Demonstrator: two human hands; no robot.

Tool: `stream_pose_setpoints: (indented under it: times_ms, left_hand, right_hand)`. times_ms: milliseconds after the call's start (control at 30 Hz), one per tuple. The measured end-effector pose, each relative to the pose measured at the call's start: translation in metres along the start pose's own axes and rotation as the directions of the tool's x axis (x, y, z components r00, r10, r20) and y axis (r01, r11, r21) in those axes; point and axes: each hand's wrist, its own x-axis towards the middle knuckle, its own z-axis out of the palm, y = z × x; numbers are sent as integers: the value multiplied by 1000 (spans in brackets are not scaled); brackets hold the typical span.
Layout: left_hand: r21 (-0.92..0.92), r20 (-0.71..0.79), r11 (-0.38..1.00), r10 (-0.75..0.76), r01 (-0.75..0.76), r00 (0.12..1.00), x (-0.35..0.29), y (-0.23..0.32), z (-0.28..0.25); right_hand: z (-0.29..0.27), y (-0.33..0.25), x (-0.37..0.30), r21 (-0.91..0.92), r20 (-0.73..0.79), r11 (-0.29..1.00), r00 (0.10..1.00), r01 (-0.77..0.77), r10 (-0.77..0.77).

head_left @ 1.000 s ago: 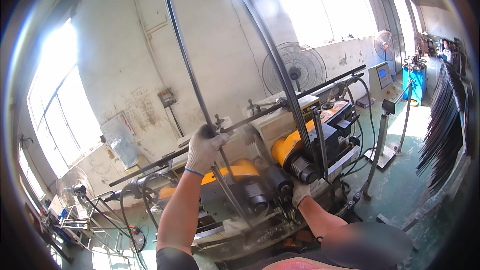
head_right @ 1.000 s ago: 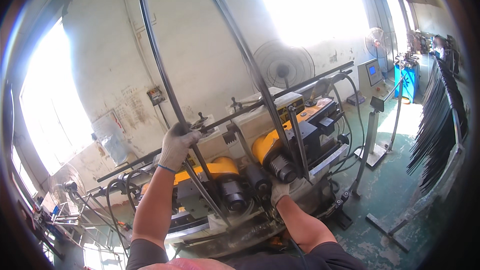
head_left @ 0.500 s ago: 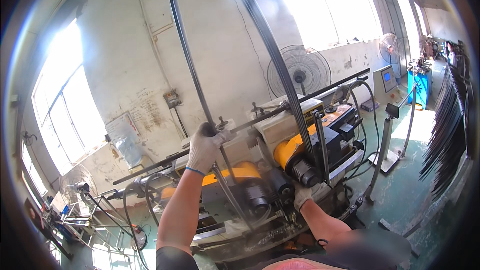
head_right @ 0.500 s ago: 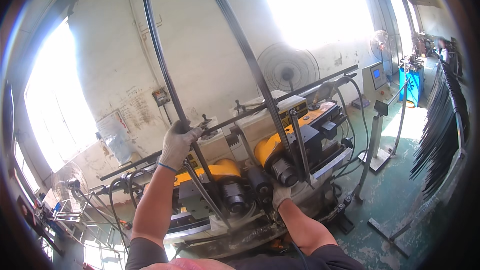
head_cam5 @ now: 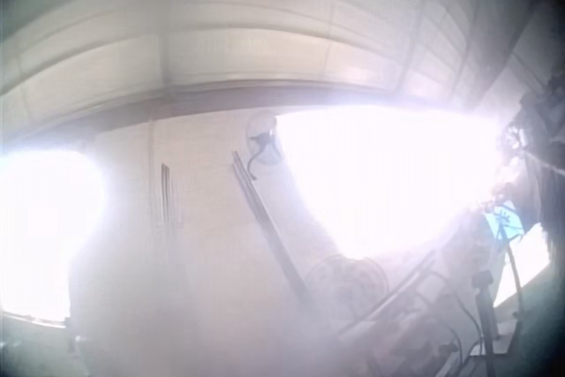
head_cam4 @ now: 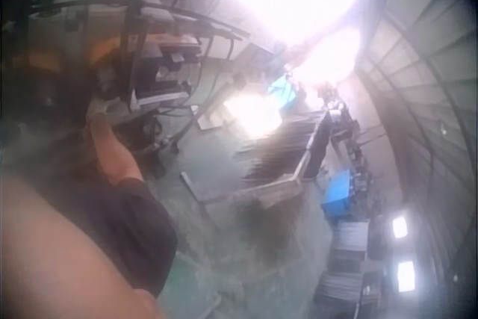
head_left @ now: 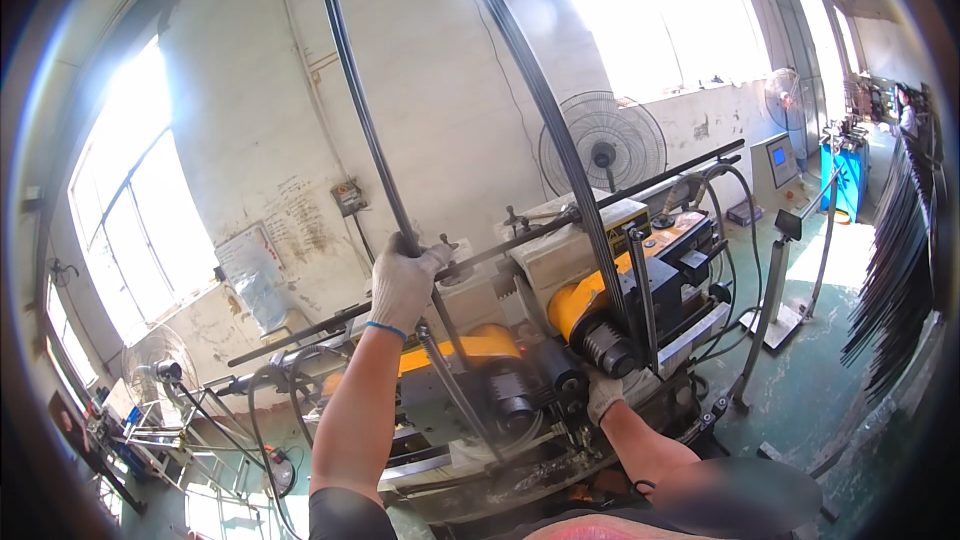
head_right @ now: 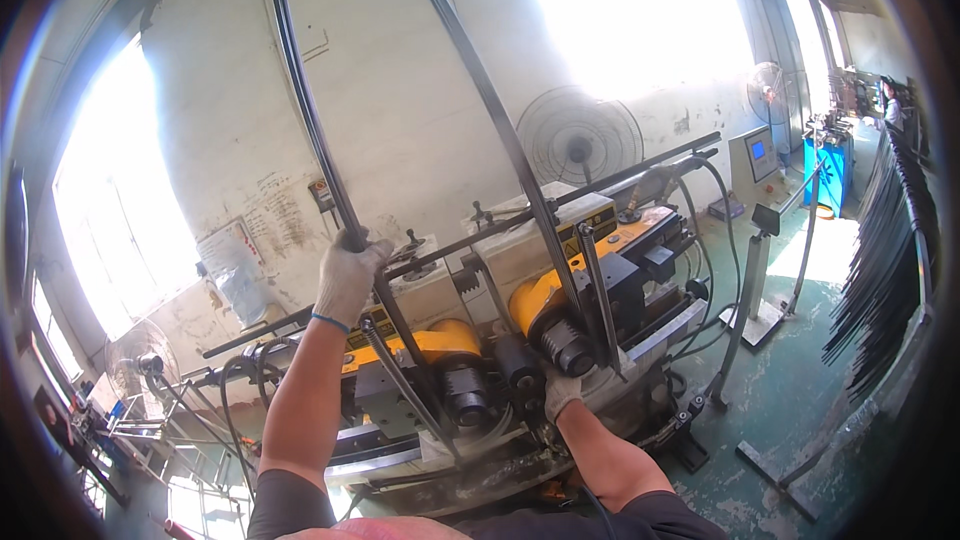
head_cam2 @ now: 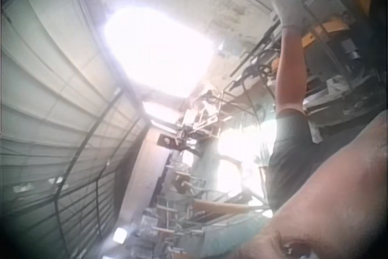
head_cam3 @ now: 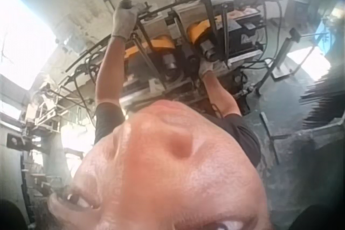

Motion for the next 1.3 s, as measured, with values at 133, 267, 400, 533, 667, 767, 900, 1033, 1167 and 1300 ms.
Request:
stream_pose_setpoints:
  times_ms: [133, 267, 400, 533, 667, 767, 900, 1033, 1167, 1300]
  left_hand:
    - [-55, -90, 997, -50, 46, 995, 10, -15, -3]
    - [-21, 23, 996, -81, 81, 996, 3, -15, -5]
    - [66, 173, 992, -122, 112, 977, 2, -30, -22]
    - [37, 203, 993, -114, 109, 973, -4, -23, -28]
    - [69, 181, 991, -129, 118, 975, -4, -26, -28]
    - [60, 187, 993, -113, 103, 976, -1, -23, -27]
    - [59, 104, 996, -80, 74, 991, -3, -29, -26]
    - [-109, 121, 991, -68, 81, 990, -6, -29, -25]
    - [92, 93, 996, -11, 3, 996, 4, -28, -17]
    - [142, 32, 986, -97, 91, 995, 15, -40, -25]
  right_hand:
    - [-9, 29, 29, 144, 71, 988, 995, 60, -71]
    - [-41, 51, 64, 22, 51, 1000, 999, -13, 11]
    - [-27, 36, 14, -54, 70, 990, 989, 130, -127]
    - [-20, 23, 8, -11, 43, 995, 994, 102, -101]
    - [-33, 40, 26, -66, 118, 995, 991, 70, -62]
    - [-43, 47, 39, -83, 117, 992, 989, 98, -88]
    - [-26, 19, 3, -45, 136, 999, 991, -13, 19]
    - [-17, -5, -20, 39, 142, 993, 985, -109, 102]
    - [-79, 77, 80, -397, 214, 852, 937, 342, -276]
    - [-85, 115, 105, -404, 281, 829, 915, 388, -291]
